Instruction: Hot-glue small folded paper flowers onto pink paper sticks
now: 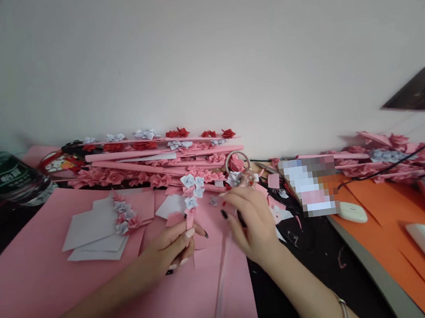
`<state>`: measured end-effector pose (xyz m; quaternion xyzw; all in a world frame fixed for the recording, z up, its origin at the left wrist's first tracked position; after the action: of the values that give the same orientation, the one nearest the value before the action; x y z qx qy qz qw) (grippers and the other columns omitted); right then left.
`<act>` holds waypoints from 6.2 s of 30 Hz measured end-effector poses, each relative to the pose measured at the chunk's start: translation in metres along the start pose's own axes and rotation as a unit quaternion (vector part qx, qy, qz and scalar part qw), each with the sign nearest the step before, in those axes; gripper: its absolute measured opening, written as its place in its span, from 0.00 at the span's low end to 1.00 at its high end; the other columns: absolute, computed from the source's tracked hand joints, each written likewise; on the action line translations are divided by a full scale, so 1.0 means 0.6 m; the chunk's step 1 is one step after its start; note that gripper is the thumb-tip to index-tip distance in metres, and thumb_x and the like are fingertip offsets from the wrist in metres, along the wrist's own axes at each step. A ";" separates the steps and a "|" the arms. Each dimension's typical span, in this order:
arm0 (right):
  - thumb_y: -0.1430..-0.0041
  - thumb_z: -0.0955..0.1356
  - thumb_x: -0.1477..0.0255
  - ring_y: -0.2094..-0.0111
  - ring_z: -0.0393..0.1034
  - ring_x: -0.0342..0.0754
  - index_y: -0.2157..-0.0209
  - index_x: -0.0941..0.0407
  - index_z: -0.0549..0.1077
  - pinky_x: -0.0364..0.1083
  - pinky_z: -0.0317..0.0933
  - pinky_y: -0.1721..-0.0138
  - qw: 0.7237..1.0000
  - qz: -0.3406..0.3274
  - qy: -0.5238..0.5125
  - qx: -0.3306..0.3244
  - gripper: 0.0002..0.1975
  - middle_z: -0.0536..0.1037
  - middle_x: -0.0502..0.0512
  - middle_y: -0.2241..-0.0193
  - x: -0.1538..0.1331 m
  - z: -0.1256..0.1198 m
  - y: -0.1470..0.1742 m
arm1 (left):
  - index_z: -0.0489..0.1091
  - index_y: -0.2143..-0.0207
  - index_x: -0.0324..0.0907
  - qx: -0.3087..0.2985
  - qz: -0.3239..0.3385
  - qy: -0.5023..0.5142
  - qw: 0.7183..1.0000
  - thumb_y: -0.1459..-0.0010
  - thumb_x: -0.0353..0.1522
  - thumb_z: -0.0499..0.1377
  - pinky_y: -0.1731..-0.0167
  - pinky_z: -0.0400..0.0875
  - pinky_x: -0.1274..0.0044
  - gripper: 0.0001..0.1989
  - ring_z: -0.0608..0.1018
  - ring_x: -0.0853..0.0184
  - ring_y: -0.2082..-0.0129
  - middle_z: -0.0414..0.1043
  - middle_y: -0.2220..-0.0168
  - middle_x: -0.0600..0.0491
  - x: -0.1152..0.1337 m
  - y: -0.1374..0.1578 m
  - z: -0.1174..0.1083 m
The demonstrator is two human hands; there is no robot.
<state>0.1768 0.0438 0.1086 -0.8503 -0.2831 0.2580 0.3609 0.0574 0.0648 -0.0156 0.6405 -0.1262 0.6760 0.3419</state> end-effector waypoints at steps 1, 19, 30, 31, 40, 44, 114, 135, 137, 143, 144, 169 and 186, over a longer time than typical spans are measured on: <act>0.44 0.63 0.81 0.54 0.67 0.54 0.53 0.56 0.67 0.54 0.63 0.54 0.999 0.020 0.026 0.013 0.17 0.73 0.61 0.58 0.014 -0.012 0.005 | 0.64 0.62 0.40 0.002 0.004 0.006 1.000 0.42 0.49 0.50 0.85 0.47 0.81 0.21 0.53 0.77 0.85 0.55 0.82 0.62 0.000 -0.001 -0.001; 0.53 0.67 0.65 0.58 0.69 0.58 0.55 0.60 0.68 0.54 0.65 0.58 0.908 0.336 0.199 -0.153 0.22 0.70 0.64 0.59 0.180 0.004 0.084 | 0.65 0.57 0.38 0.048 0.018 0.023 0.998 0.40 0.42 0.50 0.83 0.48 0.81 0.17 0.54 0.77 0.83 0.55 0.78 0.61 0.003 -0.001 -0.016; 0.49 0.65 0.70 0.56 0.71 0.58 0.49 0.58 0.65 0.54 0.64 0.56 0.922 0.354 0.149 -0.048 0.24 0.74 0.63 0.55 0.180 -0.033 0.079 | 0.66 0.56 0.40 0.061 0.012 0.051 0.997 0.40 0.42 0.52 0.83 0.49 0.81 0.17 0.54 0.78 0.84 0.57 0.78 0.60 -0.010 -0.003 -0.026; 0.48 0.65 0.68 0.56 0.70 0.57 0.48 0.59 0.65 0.54 0.64 0.56 0.927 0.349 0.137 -0.021 0.25 0.74 0.64 0.55 0.175 -0.042 0.076 | 0.66 0.56 0.40 0.062 0.010 0.052 0.997 0.40 0.42 0.52 0.83 0.49 0.82 0.17 0.54 0.78 0.84 0.57 0.77 0.60 -0.012 -0.003 -0.027; 0.46 0.66 0.67 0.70 0.72 0.50 0.62 0.56 0.73 0.47 0.67 0.70 0.938 0.339 -0.065 -0.032 0.11 0.77 0.57 0.67 0.144 -0.024 0.079 | 0.62 0.53 0.40 0.081 0.021 0.048 0.995 0.40 0.43 0.50 0.82 0.59 0.80 0.19 0.63 0.75 0.84 0.60 0.78 0.60 0.005 0.000 -0.030; 0.46 0.66 0.66 0.78 0.68 0.46 0.70 0.55 0.74 0.43 0.63 0.78 0.932 0.294 -0.154 -0.143 0.08 0.75 0.52 0.76 0.103 0.024 0.071 | 0.62 0.59 0.40 0.087 0.013 0.041 0.995 0.40 0.41 0.50 0.81 0.62 0.80 0.14 0.65 0.74 0.83 0.61 0.78 0.60 0.008 0.000 -0.030; 0.39 0.61 0.63 0.78 0.67 0.45 0.76 0.55 0.69 0.42 0.60 0.78 0.951 0.175 -0.069 -0.244 0.15 0.74 0.51 0.78 0.044 0.054 0.057 | 0.61 0.75 0.40 0.034 -0.002 -0.019 0.999 0.41 0.41 0.50 0.85 0.62 0.83 0.15 0.65 0.77 0.86 0.67 0.78 0.56 -0.009 -0.004 -0.010; 0.38 0.60 0.63 0.80 0.66 0.45 0.76 0.53 0.70 0.43 0.60 0.79 0.959 0.147 -0.069 -0.230 0.16 0.72 0.50 0.81 0.034 0.050 0.049 | 0.60 0.76 0.41 0.035 -0.012 -0.002 0.999 0.43 0.43 0.52 0.86 0.60 0.83 0.16 0.64 0.78 0.87 0.66 0.79 0.58 -0.010 -0.006 -0.009; 0.38 0.60 0.62 0.81 0.66 0.45 0.76 0.53 0.71 0.44 0.60 0.79 0.961 0.153 -0.062 -0.224 0.17 0.71 0.50 0.81 0.036 0.047 0.048 | 0.61 0.76 0.40 0.033 -0.010 -0.006 0.999 0.43 0.43 0.51 0.86 0.60 0.83 0.16 0.63 0.78 0.88 0.65 0.81 0.58 -0.010 -0.006 -0.009; 0.37 0.60 0.61 0.80 0.66 0.46 0.75 0.53 0.72 0.45 0.62 0.78 0.957 0.158 -0.052 -0.238 0.18 0.72 0.51 0.81 0.038 0.050 0.052 | 0.62 0.76 0.40 0.035 -0.001 -0.017 0.999 0.41 0.42 0.50 0.86 0.60 0.84 0.17 0.63 0.77 0.88 0.63 0.83 0.58 -0.010 -0.005 -0.012; 0.37 0.59 0.61 0.80 0.66 0.46 0.75 0.53 0.72 0.45 0.61 0.79 0.955 0.162 -0.055 -0.241 0.18 0.72 0.51 0.81 0.039 0.050 0.053 | 0.62 0.76 0.40 0.034 0.000 -0.011 0.999 0.41 0.42 0.50 0.86 0.59 0.84 0.17 0.63 0.77 0.88 0.64 0.82 0.58 -0.011 -0.005 -0.011; 0.45 0.63 0.74 0.53 0.69 0.57 0.47 0.56 0.63 0.53 0.64 0.56 0.948 0.252 0.083 -0.176 0.22 0.73 0.61 0.53 0.159 -0.007 0.058 | 0.67 0.58 0.37 0.068 0.007 0.020 0.997 0.43 0.38 0.52 0.85 0.57 0.83 0.15 0.64 0.78 0.87 0.68 0.76 0.57 -0.001 -0.004 -0.023; 0.42 0.66 0.74 0.53 0.63 0.56 0.60 0.53 0.73 0.57 0.59 0.53 0.979 0.097 0.158 -0.082 0.08 0.71 0.58 0.56 0.076 0.014 0.021 | 0.67 0.58 0.38 0.068 0.006 0.025 0.997 0.43 0.40 0.53 0.86 0.57 0.82 0.16 0.64 0.78 0.86 0.68 0.76 0.57 -0.005 -0.007 -0.023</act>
<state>0.2072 0.0706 0.0835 -0.9306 -0.1591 0.1304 0.3028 0.0492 0.0753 -0.0214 0.6443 -0.0750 0.7011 0.2962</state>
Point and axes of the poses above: each hand's wrist, its own y-axis away from the middle knuckle, its own z-axis out of the palm, x = y × z, the point moved 10 cm from there along -y, towards the middle knuckle
